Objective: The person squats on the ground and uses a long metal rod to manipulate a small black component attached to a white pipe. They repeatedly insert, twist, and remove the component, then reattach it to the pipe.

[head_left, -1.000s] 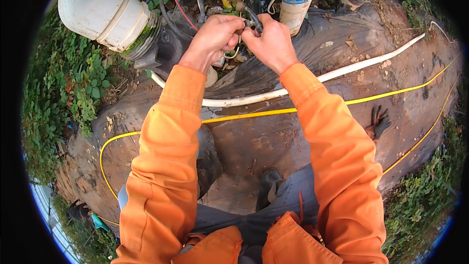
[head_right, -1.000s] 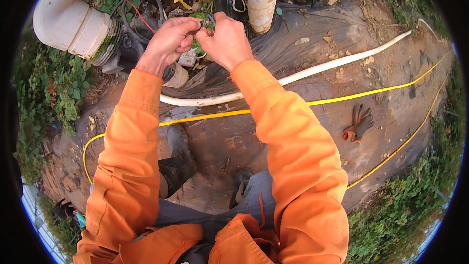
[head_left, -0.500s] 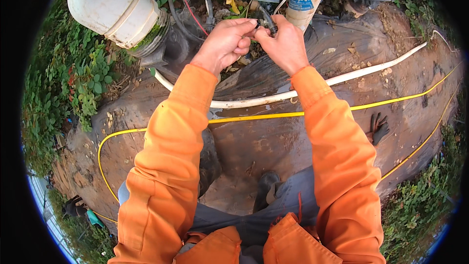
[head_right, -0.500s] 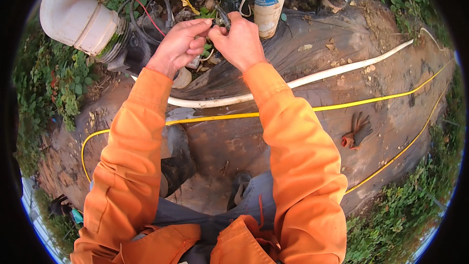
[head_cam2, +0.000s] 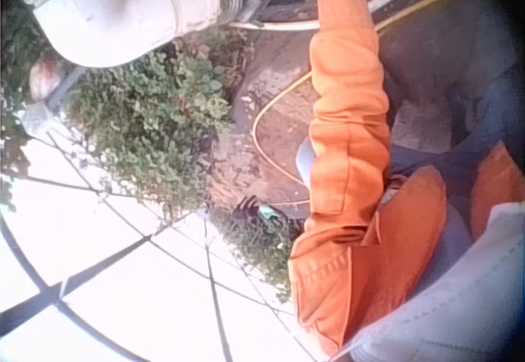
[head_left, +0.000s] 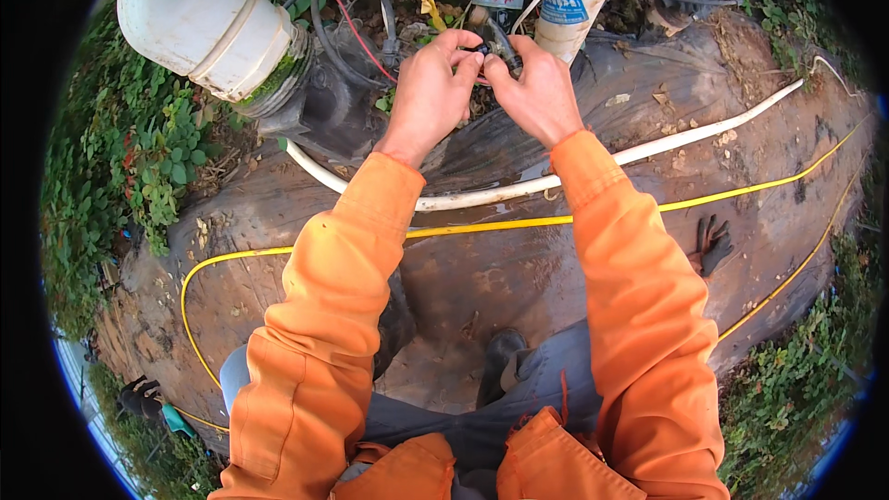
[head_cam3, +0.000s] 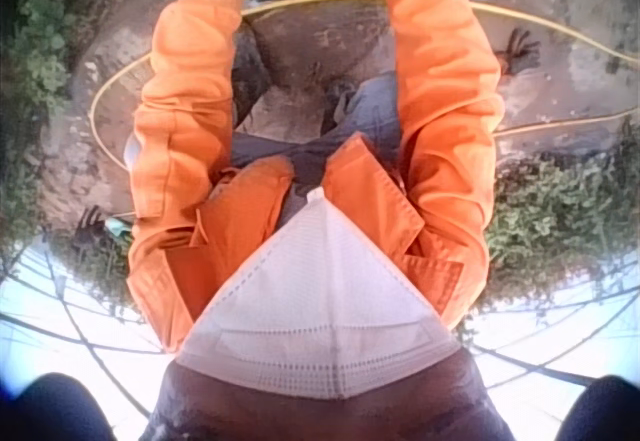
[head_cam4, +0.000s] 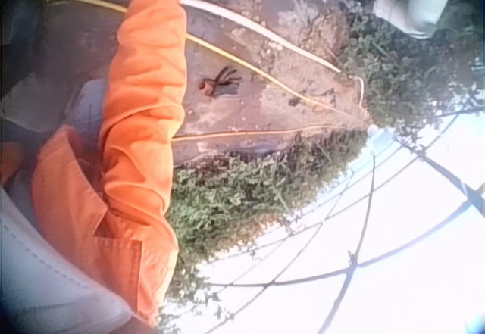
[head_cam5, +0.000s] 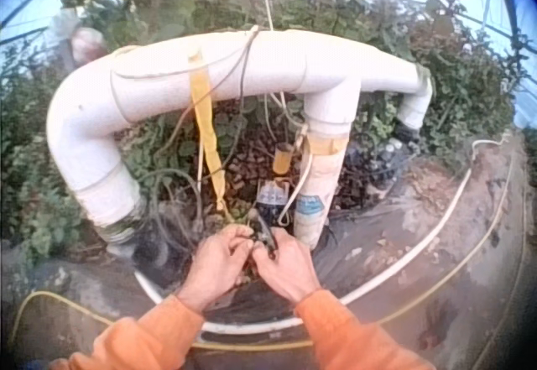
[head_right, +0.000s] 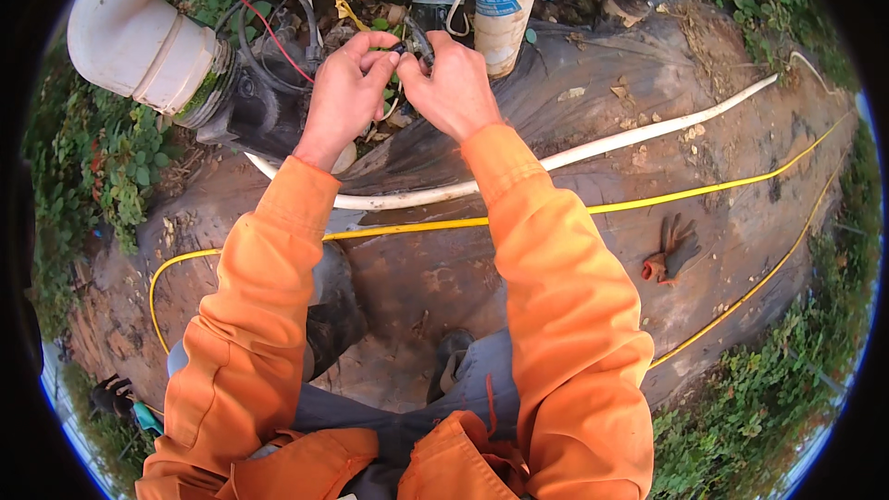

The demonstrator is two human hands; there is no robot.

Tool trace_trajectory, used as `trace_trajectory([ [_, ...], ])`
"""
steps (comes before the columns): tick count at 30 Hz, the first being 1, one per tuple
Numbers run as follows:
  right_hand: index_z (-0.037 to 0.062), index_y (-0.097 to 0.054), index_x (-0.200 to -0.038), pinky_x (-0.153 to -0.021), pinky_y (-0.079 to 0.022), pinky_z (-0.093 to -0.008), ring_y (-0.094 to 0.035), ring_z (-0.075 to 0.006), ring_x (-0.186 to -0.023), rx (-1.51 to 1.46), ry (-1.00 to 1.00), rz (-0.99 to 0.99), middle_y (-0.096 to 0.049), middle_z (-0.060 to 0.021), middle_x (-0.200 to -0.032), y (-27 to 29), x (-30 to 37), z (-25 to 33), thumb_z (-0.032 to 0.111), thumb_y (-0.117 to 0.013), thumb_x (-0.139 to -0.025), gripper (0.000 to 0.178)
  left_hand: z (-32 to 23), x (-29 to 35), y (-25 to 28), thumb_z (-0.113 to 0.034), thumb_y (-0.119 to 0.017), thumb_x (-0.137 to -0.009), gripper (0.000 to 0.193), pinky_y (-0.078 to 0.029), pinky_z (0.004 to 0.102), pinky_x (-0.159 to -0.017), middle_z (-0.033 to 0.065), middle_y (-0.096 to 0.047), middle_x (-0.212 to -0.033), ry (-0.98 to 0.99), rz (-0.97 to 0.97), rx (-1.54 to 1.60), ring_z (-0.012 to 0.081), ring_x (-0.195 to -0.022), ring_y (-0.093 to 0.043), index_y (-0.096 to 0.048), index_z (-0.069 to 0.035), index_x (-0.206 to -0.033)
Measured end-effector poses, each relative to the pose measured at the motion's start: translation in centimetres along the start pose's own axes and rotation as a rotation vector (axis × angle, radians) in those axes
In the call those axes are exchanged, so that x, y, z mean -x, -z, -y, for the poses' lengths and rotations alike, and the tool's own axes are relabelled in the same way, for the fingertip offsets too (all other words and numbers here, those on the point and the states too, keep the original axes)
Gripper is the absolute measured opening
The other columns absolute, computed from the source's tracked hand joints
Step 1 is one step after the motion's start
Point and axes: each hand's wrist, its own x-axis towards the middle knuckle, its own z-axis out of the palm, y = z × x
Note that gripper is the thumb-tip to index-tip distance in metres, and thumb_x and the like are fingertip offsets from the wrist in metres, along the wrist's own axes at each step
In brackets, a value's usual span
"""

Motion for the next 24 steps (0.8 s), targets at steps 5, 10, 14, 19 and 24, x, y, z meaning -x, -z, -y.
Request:
trace_trajectory([
  [5, -0.0072, -0.060, -0.096, -0.068, -0.051, -0.0444, -0.064, -0.0420, -0.075, -0.014, 0.001, 0.030, -0.063, -0.0273, -0.074, -0.1, -0.1, -0.1, 0.025, -0.059, -0.082, 0.035, 1.6, -0.1, -0.1, -0.006, -0.060, -0.089, 0.018, -0.053, 0.0394, -0.065, 0.0203, -0.067, -0.087, -0.503, -0.198, -0.348, 0.0360, -0.073, -0.065, -0.063, 0.001, -0.105],
  [10, -0.0070, -0.060, -0.095, -0.070, -0.050, -0.0444, -0.064, -0.0427, -0.077, -0.006, -0.023, 0.043, -0.063, -0.0278, -0.075, -0.2, -0.3, -0.3, 0.026, -0.058, -0.082, 0.035, 2.1, 0.0, -0.8, -0.003, -0.059, -0.087, 0.019, -0.053, 0.0412, -0.068, 0.0200, -0.065, -0.091, -0.551, -0.238, -0.368, 0.0378, -0.080, -0.064, -0.064, 0.001, -0.105],
  [14, -0.0070, -0.060, -0.095, -0.071, -0.050, -0.0450, -0.064, -0.0434, -0.078, -0.015, -0.018, 0.049, -0.063, -0.0281, -0.076, -0.1, -0.3, -0.1, 0.026, -0.058, -0.083, 0.035, 2.2, 0.1, -0.6, 0.000, -0.059, -0.086, 0.020, -0.053, 0.0405, -0.069, 0.0190, -0.065, -0.092, -0.600, -0.235, -0.367, 0.0375, -0.080, -0.064, -0.064, 0.001, -0.105],
  [19, -0.0074, -0.060, -0.094, -0.073, -0.049, -0.0460, -0.063, -0.0451, -0.080, -0.028, -0.017, 0.043, -0.063, -0.0292, -0.077, -0.5, -0.4, -0.1, 0.026, -0.058, -0.083, 0.035, 2.2, 0.2, -0.1, 0.002, -0.059, -0.085, 0.022, -0.054, 0.0392, -0.069, 0.0193, -0.065, -0.093, -0.614, -0.210, -0.340, 0.0364, -0.080, -0.065, -0.065, 0.003, -0.106],
  [24, -0.0092, -0.059, -0.094, -0.073, -0.049, -0.0463, -0.063, -0.0456, -0.081, -0.037, -0.011, 0.031, -0.063, -0.0309, -0.077, -0.6, -0.8, -0.6, 0.028, -0.058, -0.082, 0.039, 1.5, -0.1, 0.1, 0.002, -0.059, -0.086, 0.019, -0.054, 0.0374, -0.069, 0.0206, -0.066, -0.091, -0.531, -0.170, -0.337, 0.0354, -0.078, -0.066, -0.066, 0.005, -0.103],
])
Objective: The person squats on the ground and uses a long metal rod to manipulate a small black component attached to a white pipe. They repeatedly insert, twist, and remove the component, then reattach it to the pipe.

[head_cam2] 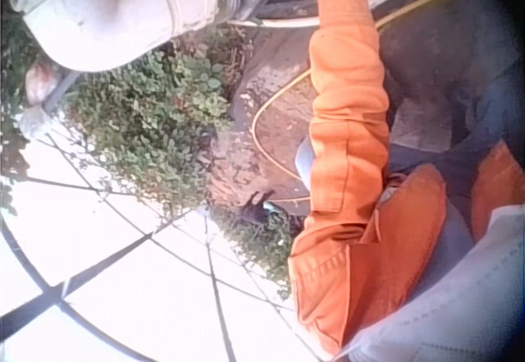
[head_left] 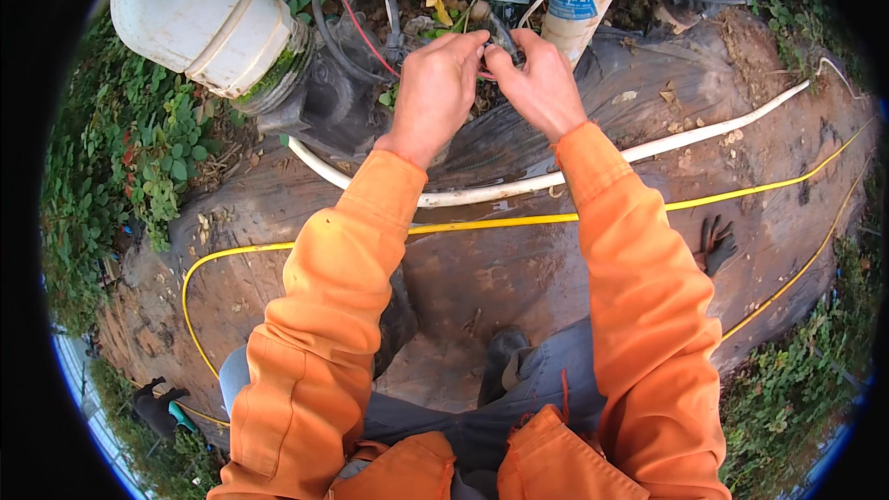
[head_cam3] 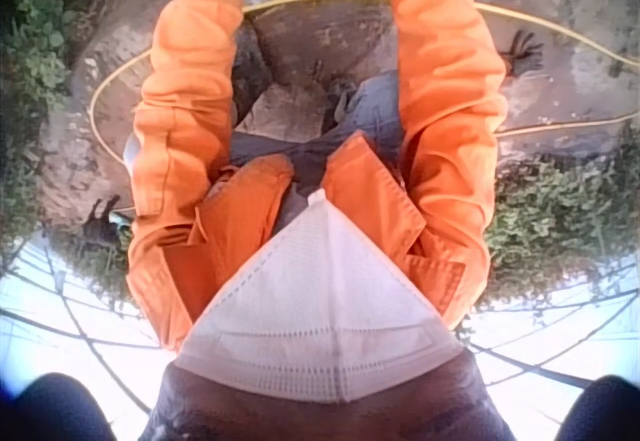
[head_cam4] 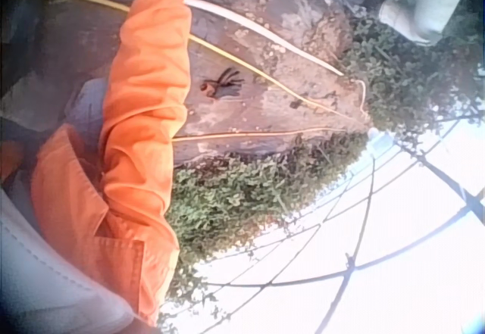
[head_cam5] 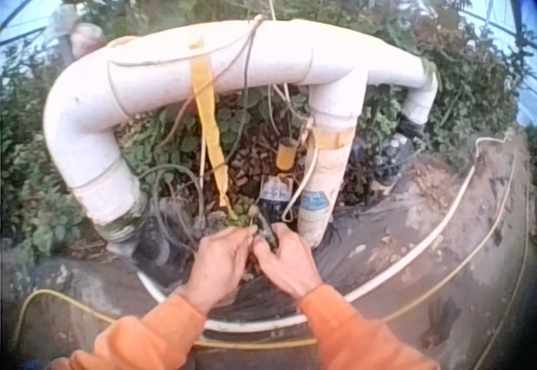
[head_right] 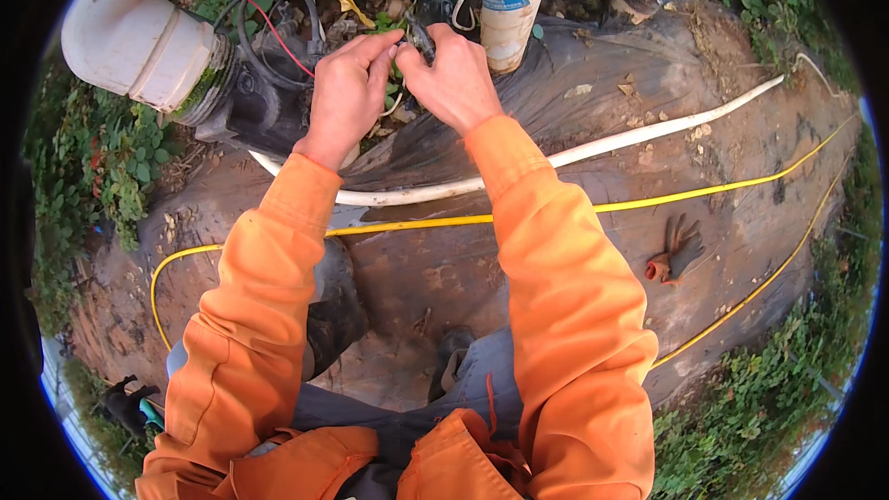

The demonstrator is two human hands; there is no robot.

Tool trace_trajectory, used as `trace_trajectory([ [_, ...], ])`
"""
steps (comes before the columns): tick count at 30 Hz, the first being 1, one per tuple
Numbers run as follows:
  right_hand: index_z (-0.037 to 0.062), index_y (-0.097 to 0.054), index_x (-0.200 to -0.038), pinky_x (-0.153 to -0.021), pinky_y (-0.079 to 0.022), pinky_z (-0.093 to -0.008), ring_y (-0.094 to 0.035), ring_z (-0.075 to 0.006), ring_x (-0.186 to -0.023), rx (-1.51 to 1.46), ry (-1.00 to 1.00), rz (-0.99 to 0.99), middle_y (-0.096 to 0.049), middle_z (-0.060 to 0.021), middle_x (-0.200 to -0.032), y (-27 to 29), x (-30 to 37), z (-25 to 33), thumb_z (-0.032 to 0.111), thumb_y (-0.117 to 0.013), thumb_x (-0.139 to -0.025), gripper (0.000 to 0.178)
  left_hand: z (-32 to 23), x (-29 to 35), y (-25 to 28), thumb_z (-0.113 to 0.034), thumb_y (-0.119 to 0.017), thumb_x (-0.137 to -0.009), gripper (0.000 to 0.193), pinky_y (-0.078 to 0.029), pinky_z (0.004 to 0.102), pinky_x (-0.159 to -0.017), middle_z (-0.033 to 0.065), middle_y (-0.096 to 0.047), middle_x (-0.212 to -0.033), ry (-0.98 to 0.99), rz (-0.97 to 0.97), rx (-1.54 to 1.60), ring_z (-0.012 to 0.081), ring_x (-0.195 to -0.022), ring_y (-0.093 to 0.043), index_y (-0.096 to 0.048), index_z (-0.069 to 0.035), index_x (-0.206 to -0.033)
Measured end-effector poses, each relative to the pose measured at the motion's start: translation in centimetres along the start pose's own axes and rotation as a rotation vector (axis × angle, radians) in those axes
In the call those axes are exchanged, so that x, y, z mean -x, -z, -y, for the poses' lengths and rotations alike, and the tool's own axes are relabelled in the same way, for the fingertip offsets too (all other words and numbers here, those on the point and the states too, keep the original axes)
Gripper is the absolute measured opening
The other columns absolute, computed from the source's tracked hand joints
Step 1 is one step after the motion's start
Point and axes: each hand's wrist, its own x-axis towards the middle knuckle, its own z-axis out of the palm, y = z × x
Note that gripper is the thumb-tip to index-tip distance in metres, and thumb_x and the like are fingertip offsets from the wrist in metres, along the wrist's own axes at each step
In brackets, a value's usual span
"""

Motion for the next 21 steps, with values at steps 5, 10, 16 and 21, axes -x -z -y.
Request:
trace_trajectory([
  [5, -0.0122, -0.057, -0.093, -0.073, -0.050, -0.0466, -0.064, -0.0455, -0.082, 0.007, -0.025, 0.030, -0.062, -0.0319, -0.076, -0.1, -0.1, 0.3, 0.031, -0.060, -0.081, 0.045, 0.3, -0.2, 0.4, -0.008, -0.060, -0.090, 0.020, -0.053, 0.0338, -0.064, 0.0175, -0.068, -0.087, 0.045, 0.030, -0.019, 0.0291, -0.069, -0.067, -0.067, 0.002, -0.106],
  [10, -0.0129, -0.055, -0.099, -0.076, -0.050, -0.0469, -0.064, -0.0463, -0.086, 0.052, -0.079, 0.087, -0.063, -0.0333, -0.082, 0.0, 0.0, 0.4, 0.035, -0.059, -0.082, 0.051, -1.4, -1.4, 2.0, -0.010, -0.061, -0.091, 0.022, -0.049, 0.0297, -0.050, 0.0106, -0.070, -0.078, 0.575, 0.268, 0.235, 0.0155, -0.049, -0.059, -0.067, 0.003, -0.107],
  [16, -0.0134, -0.052, -0.104, -0.077, -0.049, -0.0475, -0.064, -0.0461, -0.089, 0.095, -0.103, 0.112, -0.064, -0.0332, -0.086, -0.7, 0.0, 0.7, 0.037, -0.057, -0.083, 0.055, 0.3, -0.9, 1.9, -0.013, -0.062, -0.092, 0.022, -0.041, 0.0242, -0.041, 0.0036, -0.067, -0.073, 0.616, 0.204, 0.492, 0.0060, -0.044, -0.051, -0.068, 0.001, -0.108],
  [21, -0.0129, -0.052, -0.105, -0.076, -0.050, -0.0465, -0.064, -0.0439, -0.086, 0.049, -0.101, 0.187, -0.064, -0.0298, -0.081, -0.1, 0.3, 1.3, 0.036, -0.057, -0.084, 0.053, 0.5, -0.9, 2.0, -0.013, -0.062, -0.092, 0.023, -0.041, 0.0241, -0.042, 0.0031, -0.066, -0.071, 0.642, 0.204, 0.479, 0.0062, -0.044, -0.052, -0.068, 0.001, -0.108],
])
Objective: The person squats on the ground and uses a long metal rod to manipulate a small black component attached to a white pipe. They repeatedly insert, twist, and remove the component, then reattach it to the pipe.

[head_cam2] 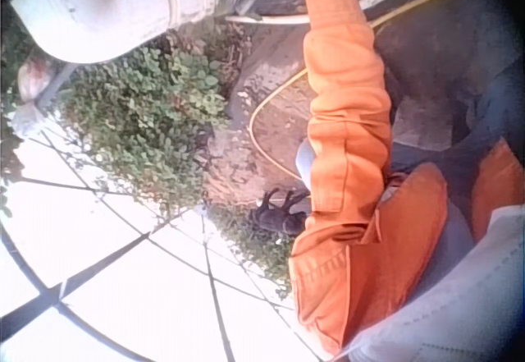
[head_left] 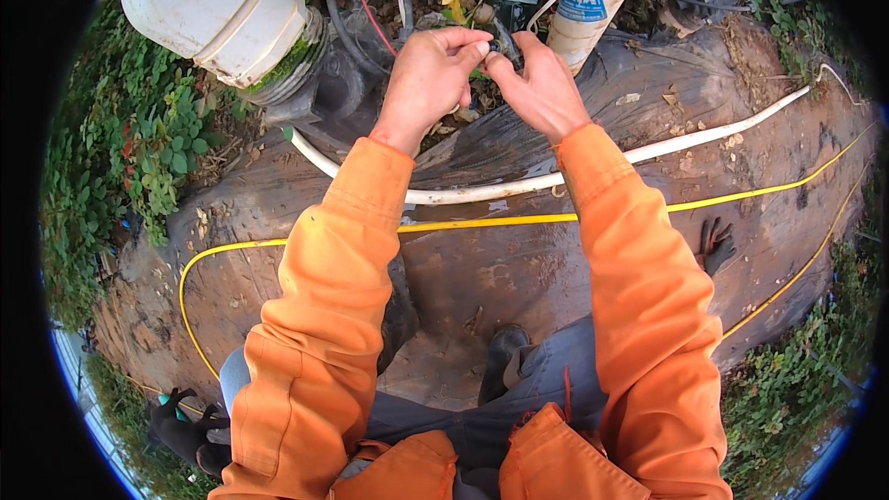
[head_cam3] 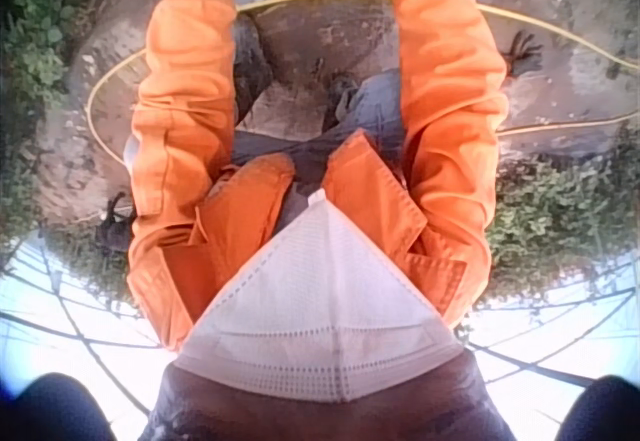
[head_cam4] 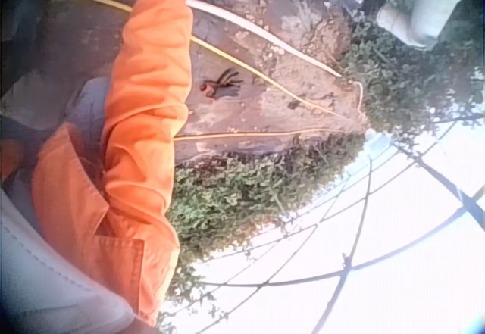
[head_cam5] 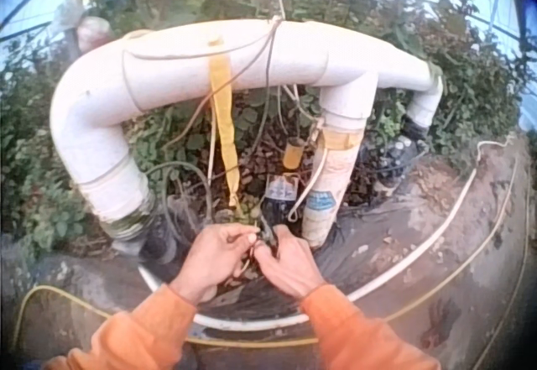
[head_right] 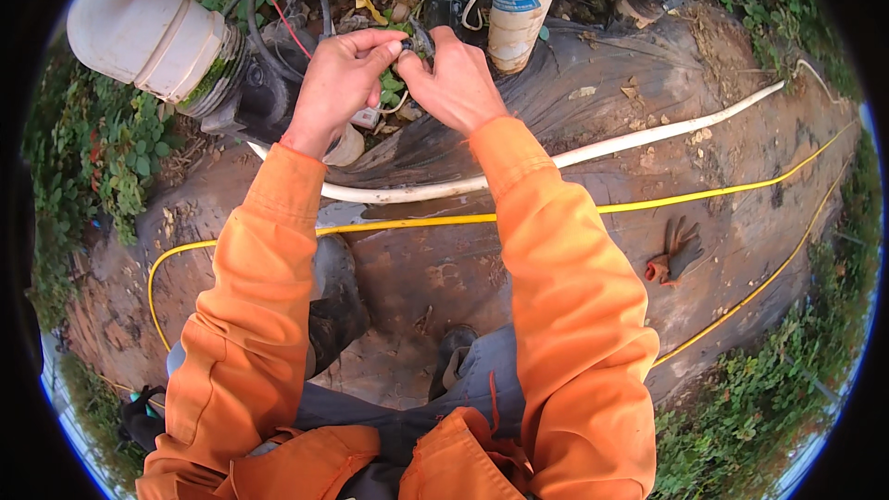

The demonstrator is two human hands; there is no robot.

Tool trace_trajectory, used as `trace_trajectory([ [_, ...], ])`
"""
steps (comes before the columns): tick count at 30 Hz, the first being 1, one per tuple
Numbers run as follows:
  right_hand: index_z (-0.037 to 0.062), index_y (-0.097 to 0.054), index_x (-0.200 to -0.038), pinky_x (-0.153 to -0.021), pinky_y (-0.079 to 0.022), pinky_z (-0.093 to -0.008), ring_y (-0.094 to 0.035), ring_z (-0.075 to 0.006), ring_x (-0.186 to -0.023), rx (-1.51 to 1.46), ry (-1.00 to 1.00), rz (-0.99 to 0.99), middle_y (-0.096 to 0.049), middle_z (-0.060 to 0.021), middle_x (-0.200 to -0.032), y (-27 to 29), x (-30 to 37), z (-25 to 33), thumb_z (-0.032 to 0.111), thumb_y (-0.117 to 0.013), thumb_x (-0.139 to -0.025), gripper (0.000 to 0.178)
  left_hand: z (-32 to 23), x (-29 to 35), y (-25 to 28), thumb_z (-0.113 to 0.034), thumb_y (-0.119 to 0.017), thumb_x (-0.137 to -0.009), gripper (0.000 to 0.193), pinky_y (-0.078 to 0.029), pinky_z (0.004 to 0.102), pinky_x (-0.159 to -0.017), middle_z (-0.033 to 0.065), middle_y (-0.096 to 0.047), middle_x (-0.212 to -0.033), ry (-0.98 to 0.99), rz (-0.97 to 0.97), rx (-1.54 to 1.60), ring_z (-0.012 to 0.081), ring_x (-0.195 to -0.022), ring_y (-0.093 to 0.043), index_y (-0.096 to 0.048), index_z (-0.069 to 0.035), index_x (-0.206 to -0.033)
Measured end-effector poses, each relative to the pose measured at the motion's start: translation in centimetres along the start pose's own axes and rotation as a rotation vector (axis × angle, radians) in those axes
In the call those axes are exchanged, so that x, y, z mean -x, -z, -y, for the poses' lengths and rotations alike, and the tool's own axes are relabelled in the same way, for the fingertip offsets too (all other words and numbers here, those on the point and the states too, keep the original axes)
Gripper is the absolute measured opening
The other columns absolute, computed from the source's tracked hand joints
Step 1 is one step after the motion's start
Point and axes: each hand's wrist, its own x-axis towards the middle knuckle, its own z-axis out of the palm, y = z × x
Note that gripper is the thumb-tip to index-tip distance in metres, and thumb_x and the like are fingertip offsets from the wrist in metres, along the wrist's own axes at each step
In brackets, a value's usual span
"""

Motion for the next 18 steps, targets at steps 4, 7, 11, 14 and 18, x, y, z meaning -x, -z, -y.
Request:
trace_trajectory([
  [4, -0.0119, -0.052, -0.103, -0.076, -0.050, -0.0463, -0.065, -0.0432, -0.085, 0.019, -0.020, -0.026, -0.064, -0.0287, -0.080, -0.2, 0.0, 0.0, 0.037, -0.057, -0.083, 0.053, -0.5, 0.1, -0.1, -0.014, -0.062, -0.092, 0.023, -0.041, 0.0238, -0.042, 0.0025, -0.066, -0.070, 0.010, 0.000, -0.020, 0.0061, -0.044, -0.052, -0.068, 0.001, -0.108],
  [7, -0.0115, -0.052, -0.103, -0.077, -0.049, -0.0466, -0.064, -0.0438, -0.086, 0.041, -0.028, -0.054, -0.064, -0.0296, -0.082, -0.6, -0.1, 0.1, 0.038, -0.057, -0.083, 0.054, -0.5, 0.2, 0.0, -0.013, -0.062, -0.091, 0.022, -0.040, 0.0236, -0.042, 0.0022, -0.066, -0.070, 0.024, -0.012, -0.034, 0.0059, -0.044, -0.052, -0.069, 0.001, -0.107],
  [11, -0.0116, -0.052, -0.103, -0.077, -0.049, -0.0468, -0.064, -0.0449, -0.088, 0.066, -0.022, -0.084, -0.064, -0.0312, -0.084, -1.1, -0.4, -0.2, 0.038, -0.056, -0.083, 0.053, -0.4, 0.1, 0.2, -0.011, -0.063, -0.090, 0.021, -0.039, 0.0235, -0.041, 0.0026, -0.065, -0.070, 0.042, 0.002, 0.015, 0.0059, -0.044, -0.051, -0.069, 0.002, -0.106],
  [14, -0.0114, -0.052, -0.103, -0.076, -0.049, -0.0468, -0.064, -0.0449, -0.087, 0.035, -0.028, -0.074, -0.063, -0.0317, -0.083, -1.2, -0.3, -0.2, 0.036, -0.056, -0.083, 0.052, -0.4, -0.1, 0.4, -0.011, -0.063, -0.091, 0.022, -0.037, 0.0230, -0.040, 0.0035, -0.065, -0.072, 0.086, 0.025, 0.091, 0.0059, -0.044, -0.049, -0.067, 0.003, -0.107],
  [18, -0.0110, -0.053, -0.100, -0.074, -0.049, -0.0467, -0.065, -0.0440, -0.084, -0.049, -0.019, -0.058, -0.063, -0.0316, -0.081, -0.7, -0.2, -0.4, 0.035, -0.056, -0.083, 0.049, -0.9, 0.6, 0.0, -0.015, -0.060, -0.095, 0.027, -0.030, 0.0202, -0.039, 0.0007, -0.061, -0.074, 0.221, 0.068, 0.312, 0.0035, -0.044, -0.041, -0.061, 0.002, -0.116],
])
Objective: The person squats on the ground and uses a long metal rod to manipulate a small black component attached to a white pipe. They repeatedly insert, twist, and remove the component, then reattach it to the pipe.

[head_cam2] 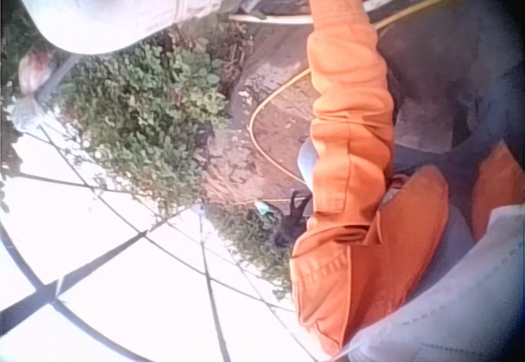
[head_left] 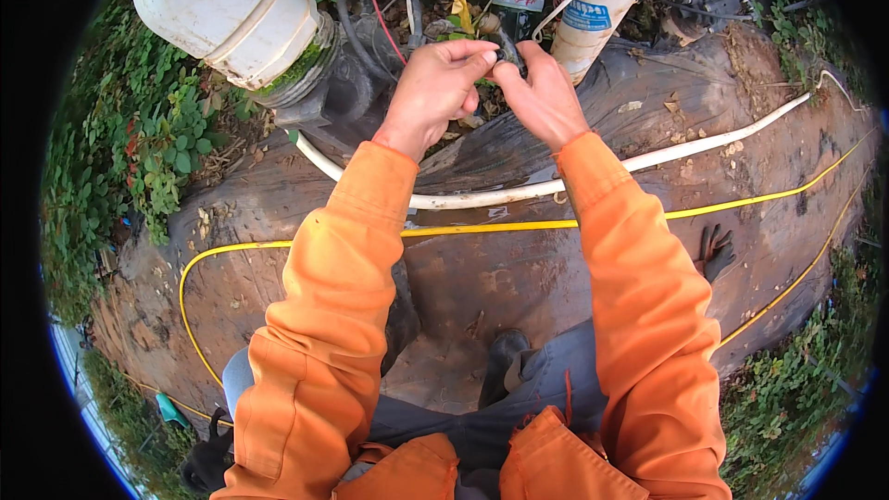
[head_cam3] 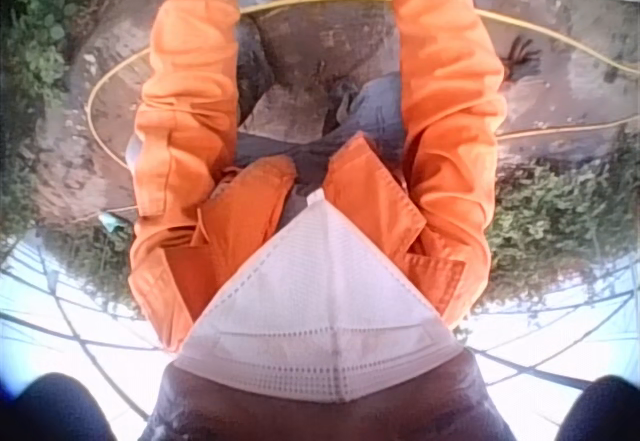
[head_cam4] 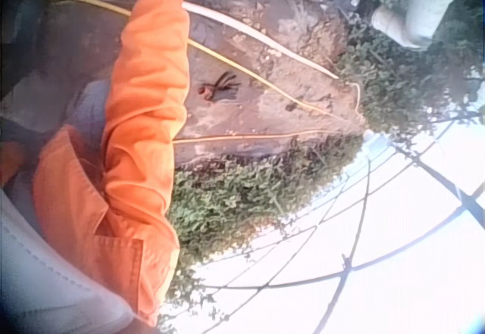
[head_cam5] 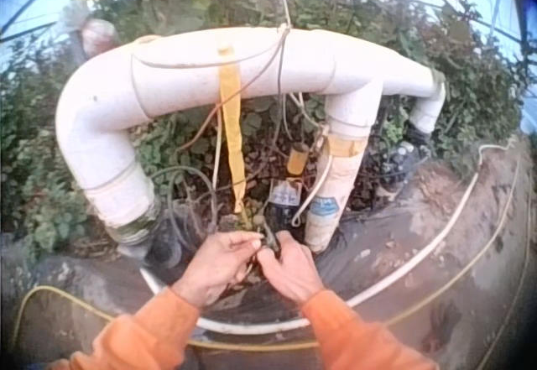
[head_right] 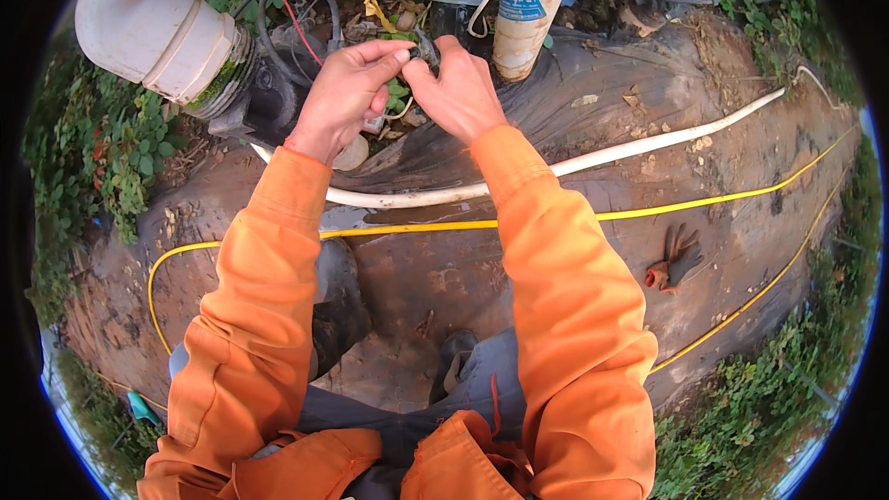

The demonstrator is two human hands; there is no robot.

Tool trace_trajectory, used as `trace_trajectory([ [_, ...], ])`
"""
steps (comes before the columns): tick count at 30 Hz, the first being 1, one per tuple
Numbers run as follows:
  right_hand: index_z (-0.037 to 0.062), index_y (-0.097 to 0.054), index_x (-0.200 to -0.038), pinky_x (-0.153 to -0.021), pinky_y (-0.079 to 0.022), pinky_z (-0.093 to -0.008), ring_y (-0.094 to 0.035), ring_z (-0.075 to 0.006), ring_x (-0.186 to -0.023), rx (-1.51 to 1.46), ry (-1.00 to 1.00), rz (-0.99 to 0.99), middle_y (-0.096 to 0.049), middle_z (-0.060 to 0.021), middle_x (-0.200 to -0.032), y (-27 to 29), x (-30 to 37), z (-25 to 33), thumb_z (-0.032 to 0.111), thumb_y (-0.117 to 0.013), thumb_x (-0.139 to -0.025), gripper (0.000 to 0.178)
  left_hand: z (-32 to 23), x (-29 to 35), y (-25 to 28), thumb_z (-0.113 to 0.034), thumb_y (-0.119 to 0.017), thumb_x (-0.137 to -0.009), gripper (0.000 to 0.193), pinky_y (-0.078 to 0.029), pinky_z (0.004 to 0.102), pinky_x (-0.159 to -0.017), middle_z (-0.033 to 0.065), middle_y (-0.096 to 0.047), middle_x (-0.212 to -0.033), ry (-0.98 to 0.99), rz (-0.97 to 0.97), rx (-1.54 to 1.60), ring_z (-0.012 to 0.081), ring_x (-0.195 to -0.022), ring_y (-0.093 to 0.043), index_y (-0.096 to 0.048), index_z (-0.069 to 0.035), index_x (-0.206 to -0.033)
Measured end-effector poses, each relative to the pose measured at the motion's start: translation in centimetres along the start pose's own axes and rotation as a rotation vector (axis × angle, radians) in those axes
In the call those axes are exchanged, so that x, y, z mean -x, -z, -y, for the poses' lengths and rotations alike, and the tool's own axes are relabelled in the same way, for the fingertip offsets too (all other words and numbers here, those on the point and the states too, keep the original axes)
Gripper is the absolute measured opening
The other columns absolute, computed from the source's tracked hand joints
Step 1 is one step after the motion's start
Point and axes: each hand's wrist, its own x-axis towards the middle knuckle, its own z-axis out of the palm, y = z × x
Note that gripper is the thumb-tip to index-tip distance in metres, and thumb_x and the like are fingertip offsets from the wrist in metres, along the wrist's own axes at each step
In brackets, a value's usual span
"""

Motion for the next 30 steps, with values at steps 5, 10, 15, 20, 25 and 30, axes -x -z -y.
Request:
trace_trajectory([
  [5, -0.0087, -0.055, -0.096, -0.074, -0.049, -0.0460, -0.064, -0.0437, -0.083, -0.053, 0.028, -0.011, -0.063, -0.0316, -0.081, 0.3, 0.0, 0.0, 0.035, -0.055, -0.084, 0.045, 1.0, -0.2, 0.1, -0.017, -0.057, -0.098, 0.022, -0.030, 0.0184, -0.040, 0.0056, -0.062, -0.086, 0.101, 0.119, 0.394, 0.0029, -0.048, -0.039, -0.057, -0.002, -0.113],
  [10, -0.0063, -0.055, -0.094, -0.077, -0.047, -0.0455, -0.062, -0.0459, -0.084, -0.096, 0.032, -0.038, -0.062, -0.0320, -0.083, 0.4, 0.3, 0.0, 0.037, -0.052, -0.088, 0.043, 1.9, -0.7, 0.2, -0.021, -0.055, -0.099, 0.016, -0.028, 0.0163, -0.040, 0.0072, -0.062, -0.086, 0.136, 0.282, 0.627, 0.0015, -0.048, -0.036, -0.052, -0.005, -0.099],
  [15, -0.0051, -0.054, -0.093, -0.079, -0.046, -0.0449, -0.060, -0.0455, -0.088, -0.168, 0.002, -0.031, -0.061, -0.0323, -0.088, 0.2, 0.4, 0.3, 0.039, -0.051, -0.090, 0.044, 1.8, -0.5, 0.4, -0.022, -0.054, -0.099, 0.017, -0.029, 0.0170, -0.041, 0.0076, -0.062, -0.086, 0.128, 0.287, 0.678, 0.0016, -0.047, -0.036, -0.052, -0.005, -0.100],
  [20, -0.0045, -0.055, -0.091, -0.078, -0.045, -0.0433, -0.059, -0.0440, -0.087, -0.212, -0.067, 0.008, -0.062, -0.0291, -0.088, -0.2, 0.0, -0.4, 0.039, -0.051, -0.090, 0.044, 2.1, -0.4, 0.3, -0.021, -0.053, -0.100, 0.017, -0.030, 0.0183, -0.042, 0.0074, -0.062, -0.087, 0.079, 0.274, 0.629, 0.0026, -0.048, -0.036, -0.051, -0.005, -0.100],
  [25, -0.0040, -0.056, -0.091, -0.078, -0.046, -0.0418, -0.061, -0.0396, -0.085, -0.216, -0.052, -0.006, -0.063, -0.0267, -0.086, -0.5, -0.2, -0.9, 0.040, -0.050, -0.091, 0.044, 1.7, -0.5, -0.1, -0.021, -0.052, -0.100, 0.017, -0.029, 0.0192, -0.042, 0.0072, -0.061, -0.088, 0.084, 0.234, 0.566, 0.0036, -0.048, -0.035, -0.049, -0.005, -0.103],
  [30, -0.0049, -0.058, -0.093, -0.077, -0.046, -0.0406, -0.062, -0.0341, -0.083, -0.273, -0.030, 0.009, -0.065, -0.0227, -0.086, -0.2, -0.3, -0.9, 0.044, -0.051, -0.092, 0.049, 1.2, -1.0, 0.4, -0.021, -0.052, -0.100, 0.015, -0.027, 0.0184, -0.040, 0.0062, -0.059, -0.089, 0.135, 0.277, 0.559, 0.0029, -0.047, -0.035, -0.050, -0.006, -0.102],
])
